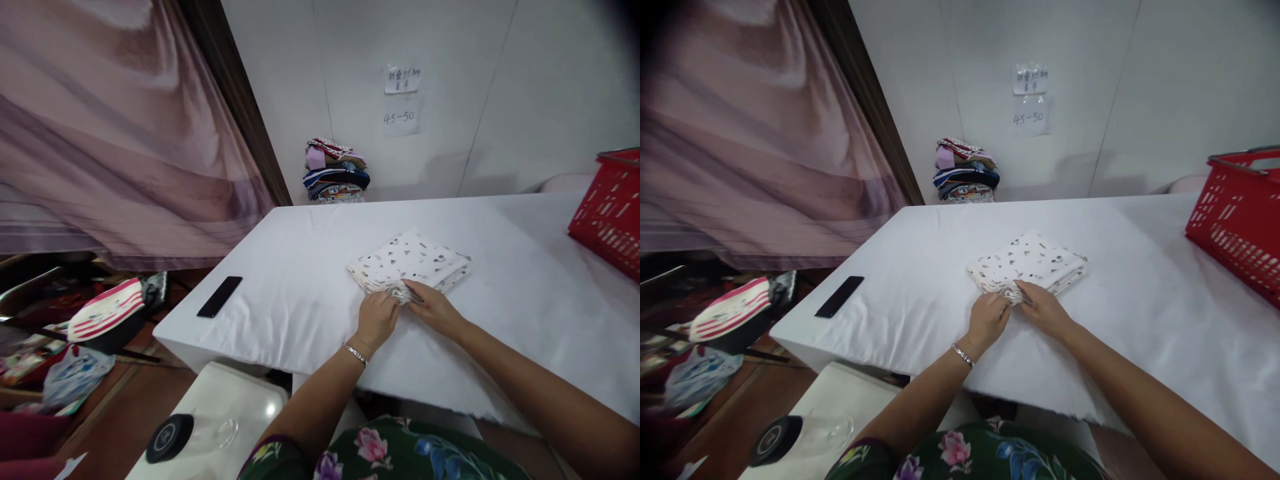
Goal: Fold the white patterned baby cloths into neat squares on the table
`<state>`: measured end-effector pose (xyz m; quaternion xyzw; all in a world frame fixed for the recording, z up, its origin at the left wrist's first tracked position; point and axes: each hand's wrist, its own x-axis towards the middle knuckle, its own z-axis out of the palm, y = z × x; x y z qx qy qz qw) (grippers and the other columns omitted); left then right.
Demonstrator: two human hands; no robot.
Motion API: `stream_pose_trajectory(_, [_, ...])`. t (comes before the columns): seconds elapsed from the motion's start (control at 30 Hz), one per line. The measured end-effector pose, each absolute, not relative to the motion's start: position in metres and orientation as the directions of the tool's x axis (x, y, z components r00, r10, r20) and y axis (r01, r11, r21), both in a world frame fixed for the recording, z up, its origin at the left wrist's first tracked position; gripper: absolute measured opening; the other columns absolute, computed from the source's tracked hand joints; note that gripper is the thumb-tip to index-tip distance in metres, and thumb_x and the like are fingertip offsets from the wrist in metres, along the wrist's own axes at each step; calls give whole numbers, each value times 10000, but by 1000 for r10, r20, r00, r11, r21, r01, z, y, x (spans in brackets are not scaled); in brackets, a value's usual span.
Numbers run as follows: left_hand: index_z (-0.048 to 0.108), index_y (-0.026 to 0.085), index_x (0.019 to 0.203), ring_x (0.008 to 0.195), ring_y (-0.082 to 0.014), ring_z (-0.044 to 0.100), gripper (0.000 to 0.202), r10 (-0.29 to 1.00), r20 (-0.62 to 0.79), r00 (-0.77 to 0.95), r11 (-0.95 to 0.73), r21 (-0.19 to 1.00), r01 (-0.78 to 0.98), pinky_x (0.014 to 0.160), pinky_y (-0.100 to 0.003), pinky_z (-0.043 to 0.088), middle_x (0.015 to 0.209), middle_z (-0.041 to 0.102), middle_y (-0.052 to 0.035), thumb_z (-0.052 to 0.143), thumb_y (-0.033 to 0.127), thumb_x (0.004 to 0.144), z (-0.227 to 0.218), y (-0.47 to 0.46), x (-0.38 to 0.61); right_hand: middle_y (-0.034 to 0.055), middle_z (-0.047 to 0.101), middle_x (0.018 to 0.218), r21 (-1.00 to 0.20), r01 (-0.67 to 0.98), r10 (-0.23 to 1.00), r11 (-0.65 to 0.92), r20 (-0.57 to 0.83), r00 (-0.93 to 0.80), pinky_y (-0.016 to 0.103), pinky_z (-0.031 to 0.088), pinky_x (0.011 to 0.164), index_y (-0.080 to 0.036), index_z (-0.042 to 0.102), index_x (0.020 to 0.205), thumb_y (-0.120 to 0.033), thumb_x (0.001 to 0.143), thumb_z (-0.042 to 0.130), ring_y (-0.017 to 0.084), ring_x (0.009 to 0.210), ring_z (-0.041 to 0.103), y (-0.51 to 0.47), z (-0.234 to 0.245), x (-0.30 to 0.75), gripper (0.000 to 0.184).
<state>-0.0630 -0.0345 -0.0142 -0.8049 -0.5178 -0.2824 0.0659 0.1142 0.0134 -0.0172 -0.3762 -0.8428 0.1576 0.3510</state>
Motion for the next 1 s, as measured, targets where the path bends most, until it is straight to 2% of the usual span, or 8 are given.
stream_pose_trajectory(0.13, [568, 190, 781, 753, -169, 539, 169, 774, 542, 327, -476, 158, 865, 668, -307, 404, 766, 585, -40, 437, 224, 882, -14, -37, -65, 75, 592, 1198, -511, 527, 734, 679, 471, -489, 428, 490, 902, -239, 475, 1262, -260, 802, 507, 233, 1083, 568, 12, -18, 116, 461])
stream_pose_trajectory(0.3, [557, 179, 839, 814, -184, 532, 78, 784, 591, 189, -408, 261, 875, 712, -315, 429, 811, 584, -54, 507, 238, 844, -14, -34, -65, 80, 599, 1187, -526, 521, 740, 672, 483, -468, 425, 498, 889, -230, 490, 1247, -257, 810, 498, 238, 1069, 575, 11, -20, 115, 438])
stream_pose_trajectory(0.4, [555, 178, 903, 856, -189, 525, 95, 770, 612, 181, -424, 279, 861, 745, -322, 434, 873, 590, -59, 517, 235, 838, -16, -33, -65, 83, 598, 1191, -562, 507, 756, 654, 463, -462, 428, 493, 893, -228, 493, 1246, -265, 810, 512, 241, 1072, 572, 12, -20, 114, 439])
stream_pose_trajectory(0.63, [580, 184, 857, 818, -182, 520, 91, 763, 597, 246, -453, 224, 863, 708, -317, 419, 829, 587, -48, 501, 227, 846, -19, -33, -65, 72, 536, 1276, -702, 391, 764, 595, 342, -547, 393, 461, 943, -232, 419, 1311, -337, 838, 520, 226, 1152, 515, 13, -9, 124, 495])
stream_pose_trajectory(0.77, [587, 183, 841, 826, -181, 518, 81, 725, 637, 263, -477, 189, 858, 714, -314, 414, 852, 604, -49, 511, 211, 840, -19, -32, -64, 75, 593, 1173, -775, 319, 779, 545, 327, -536, 383, 474, 903, -226, 477, 1186, -370, 844, 520, 219, 1077, 559, 14, -7, 128, 374])
stream_pose_trajectory(0.9, [589, 181, 846, 835, -172, 529, 102, 665, 675, 319, -525, 119, 843, 729, -310, 409, 887, 625, -54, 492, 208, 859, -19, -32, -65, 89, 578, 1206, -786, 357, 813, 504, 291, -505, 395, 450, 913, -224, 547, 1017, -383, 862, 484, 239, 1114, 534, 14, -8, 125, 230])
stream_pose_trajectory(1.0, [584, 180, 842, 821, -161, 537, 115, 643, 672, 368, -543, 61, 837, 723, -307, 398, 890, 636, -44, 475, 199, 871, -17, -32, -66, 85, 595, 1179, -779, 376, 823, 501, 296, -484, 399, 443, 910, -229, 564, 1000, -378, 867, 468, 242, 1104, 540, 14, -9, 122, 222])
